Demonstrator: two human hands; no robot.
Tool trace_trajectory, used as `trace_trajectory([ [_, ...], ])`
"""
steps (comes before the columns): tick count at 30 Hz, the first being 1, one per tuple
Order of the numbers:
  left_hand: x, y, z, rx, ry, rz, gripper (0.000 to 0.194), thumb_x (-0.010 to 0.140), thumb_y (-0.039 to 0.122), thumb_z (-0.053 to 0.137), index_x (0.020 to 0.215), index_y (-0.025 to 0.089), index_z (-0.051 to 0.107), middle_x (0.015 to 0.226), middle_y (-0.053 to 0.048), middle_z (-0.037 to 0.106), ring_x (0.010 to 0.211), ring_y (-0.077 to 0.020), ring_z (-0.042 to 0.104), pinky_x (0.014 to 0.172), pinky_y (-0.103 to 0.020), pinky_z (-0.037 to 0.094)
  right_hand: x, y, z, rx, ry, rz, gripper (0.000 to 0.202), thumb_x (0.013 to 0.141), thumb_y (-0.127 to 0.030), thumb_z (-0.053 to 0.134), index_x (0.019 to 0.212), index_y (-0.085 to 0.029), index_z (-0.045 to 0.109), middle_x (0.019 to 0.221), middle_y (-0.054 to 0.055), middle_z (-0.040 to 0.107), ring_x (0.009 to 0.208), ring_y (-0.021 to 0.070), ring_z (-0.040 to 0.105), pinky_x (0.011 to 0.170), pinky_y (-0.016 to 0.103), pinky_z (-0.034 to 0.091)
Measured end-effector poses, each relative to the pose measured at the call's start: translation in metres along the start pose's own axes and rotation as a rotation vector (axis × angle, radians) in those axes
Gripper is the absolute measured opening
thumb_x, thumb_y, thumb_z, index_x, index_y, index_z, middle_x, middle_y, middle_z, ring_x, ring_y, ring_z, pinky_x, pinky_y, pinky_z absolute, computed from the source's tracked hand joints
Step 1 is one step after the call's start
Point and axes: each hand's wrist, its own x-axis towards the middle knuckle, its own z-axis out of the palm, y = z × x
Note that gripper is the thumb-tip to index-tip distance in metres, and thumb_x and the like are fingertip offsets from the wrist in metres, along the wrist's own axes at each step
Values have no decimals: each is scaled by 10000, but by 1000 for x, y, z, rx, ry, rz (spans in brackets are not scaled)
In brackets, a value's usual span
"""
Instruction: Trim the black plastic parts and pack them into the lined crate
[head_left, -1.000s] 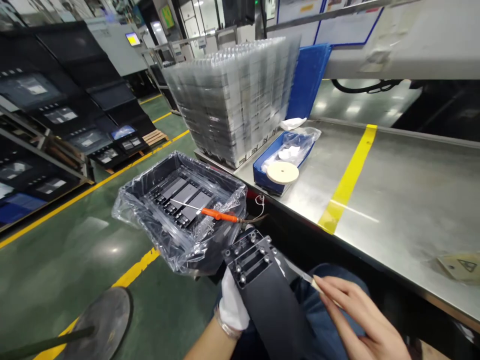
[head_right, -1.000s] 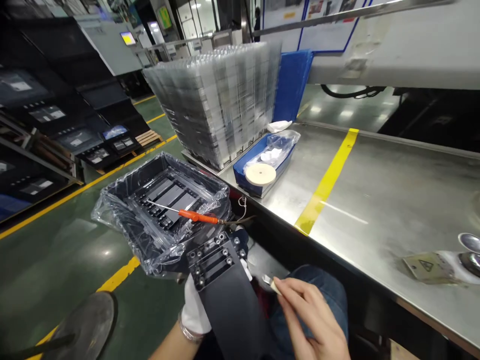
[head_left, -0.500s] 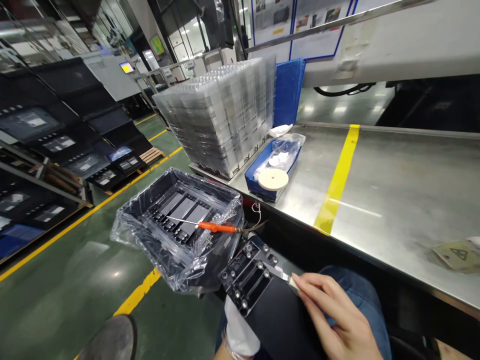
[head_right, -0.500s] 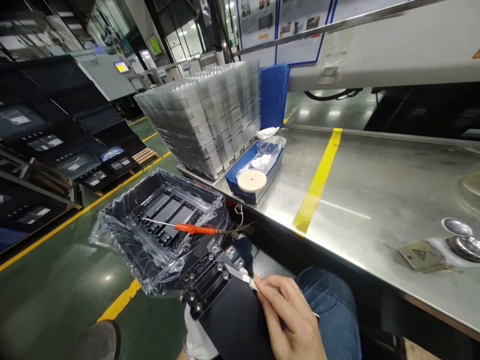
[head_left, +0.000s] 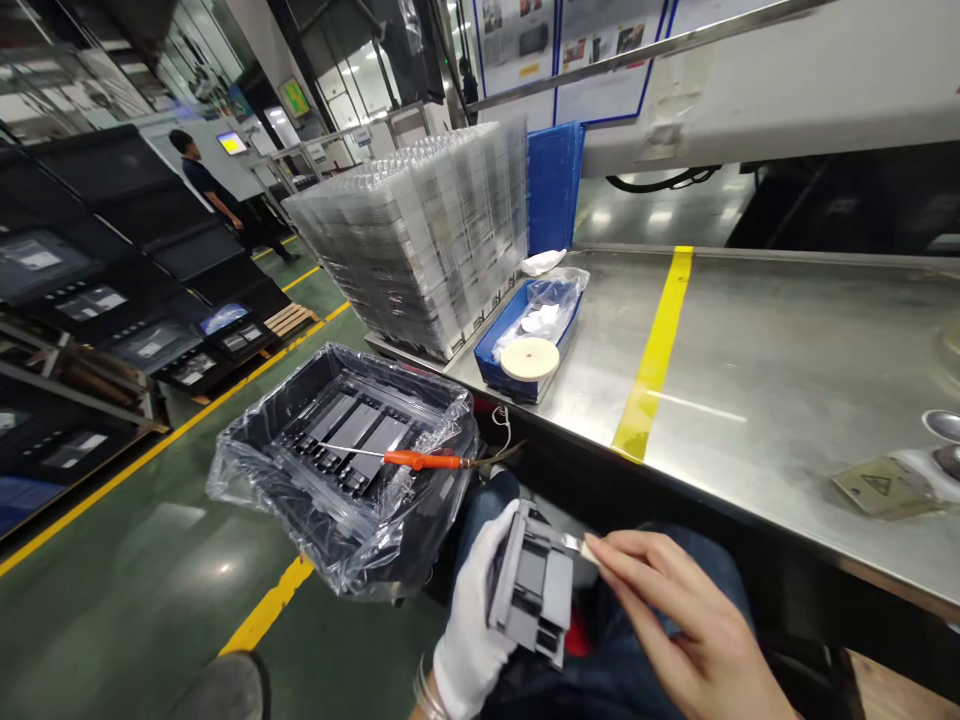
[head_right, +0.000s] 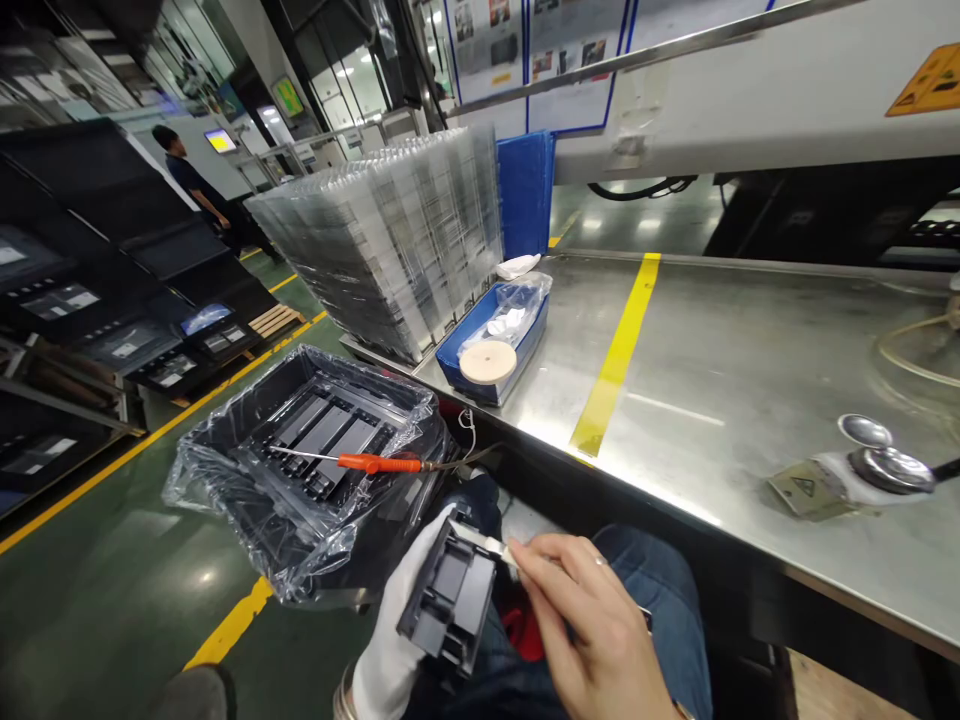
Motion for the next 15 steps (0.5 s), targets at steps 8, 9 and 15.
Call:
trace_trajectory([
  [8,2,22,-7,413,-36,221,853,727,221,729,1491,279,353,1428,-108,502,1315,-307,479,1156,-407,330,0,2,-3,-53,-34,-6,293,952,-193,518,1196,-257,667,939,57,685,824,150,674,699,229,569],
  [9,0,21,-8,402,-29,209,851,724,203,733,1489,278,366,1422,-109,508,1309,-316,482,1156,-410,327,-1,4,-4,-69,-32,6,277,955,-211,522,1178,-260,677,933,54,689,811,150,677,694,230,571],
  [15,10,39,-9,155,-148,132,635,770,188,726,1366,313,547,1286,-75,611,1168,-288,574,1061,-378,419,5,11,-6,208,-128,350,333,944,-456,537,858,-199,729,722,37,698,660,150,687,600,200,567],
])
